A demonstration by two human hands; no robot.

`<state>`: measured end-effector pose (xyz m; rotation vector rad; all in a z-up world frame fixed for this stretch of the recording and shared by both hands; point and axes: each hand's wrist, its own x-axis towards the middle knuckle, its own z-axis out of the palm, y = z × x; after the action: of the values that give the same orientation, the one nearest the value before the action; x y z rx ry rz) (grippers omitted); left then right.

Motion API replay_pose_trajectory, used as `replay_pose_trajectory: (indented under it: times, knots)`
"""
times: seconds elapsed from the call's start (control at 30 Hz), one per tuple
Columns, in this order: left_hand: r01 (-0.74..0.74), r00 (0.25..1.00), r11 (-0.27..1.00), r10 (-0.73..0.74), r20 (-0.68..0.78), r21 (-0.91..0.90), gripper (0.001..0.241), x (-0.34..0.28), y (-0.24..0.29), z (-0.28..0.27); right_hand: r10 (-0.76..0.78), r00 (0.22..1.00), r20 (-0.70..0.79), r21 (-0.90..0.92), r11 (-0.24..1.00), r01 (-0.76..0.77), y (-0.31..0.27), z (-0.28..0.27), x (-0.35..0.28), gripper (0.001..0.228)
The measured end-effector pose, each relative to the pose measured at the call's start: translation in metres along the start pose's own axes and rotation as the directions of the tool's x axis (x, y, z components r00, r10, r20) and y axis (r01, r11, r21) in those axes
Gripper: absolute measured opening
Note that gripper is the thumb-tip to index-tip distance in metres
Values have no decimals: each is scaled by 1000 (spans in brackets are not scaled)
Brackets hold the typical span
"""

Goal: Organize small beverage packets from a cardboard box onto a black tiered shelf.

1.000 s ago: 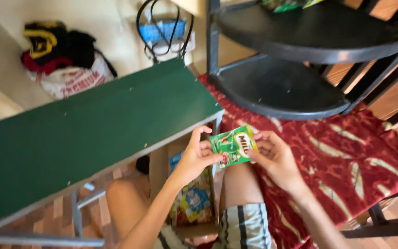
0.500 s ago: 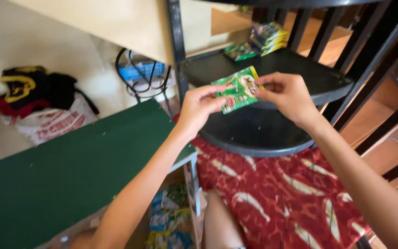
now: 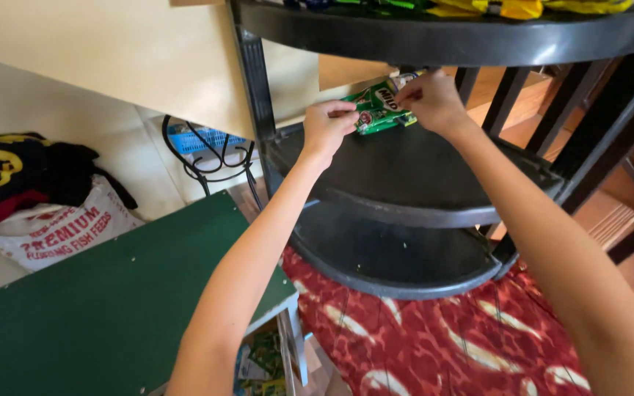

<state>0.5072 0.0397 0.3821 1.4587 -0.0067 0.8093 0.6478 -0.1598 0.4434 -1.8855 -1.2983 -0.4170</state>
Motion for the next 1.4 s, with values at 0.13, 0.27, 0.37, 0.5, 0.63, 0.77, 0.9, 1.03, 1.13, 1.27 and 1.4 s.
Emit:
replay_pose_trajectory:
  times: [0.13, 0.27, 0.37, 0.5, 0.63, 0.77, 0.9, 1.03, 1.13, 1.27, 1.4]
  knots:
    - [14, 998, 998, -10, -60, 67, 18, 27, -27, 0, -29, 999, 40, -255, 966, 38, 26, 26, 19, 19]
    - [8, 994, 982, 13, -108, 191, 19, 48, -48, 3, -16, 997, 74, -503, 863, 52, 25, 43, 25, 27]
    - [2, 993, 969, 26, -112, 245, 18, 59, -58, 7, 19, 981, 193, -789, 598, 144, 18, 47, 24, 22]
    - [38, 994, 930, 1, -105, 365, 16, 64, -78, 6, -140, 970, 196, -740, 628, 241, 10, 54, 10, 25]
    - [33, 997, 890, 0, -73, 456, 9, 68, -93, 2, -17, 971, 239, -681, 710, 180, 26, 63, 5, 21]
    - [38, 999, 896, -18, -50, 442, 13, 65, -90, 5, 106, 967, 231, -613, 788, 60, 15, 61, 1, 24]
    - [-45, 997, 862, 69, -28, 505, 17, 66, -91, 3, 32, 971, 238, -607, 785, 123, 20, 63, 1, 25]
    - [-71, 997, 841, 79, 8, 536, 17, 64, -94, 8, 145, 949, 281, -622, 781, 65, 19, 65, -1, 20]
    - [-20, 1000, 867, 21, 4, 498, 16, 59, -84, 10, 193, 946, 260, -604, 797, 3, 12, 64, -1, 19]
    - [19, 999, 880, -36, 27, 474, 17, 52, -71, 12, 236, 935, 265, -595, 803, -35, 6, 63, -1, 18]
    - [18, 999, 897, -33, 26, 442, 20, 50, -70, 12, 160, 954, 254, -582, 813, 19, 14, 65, -3, 20]
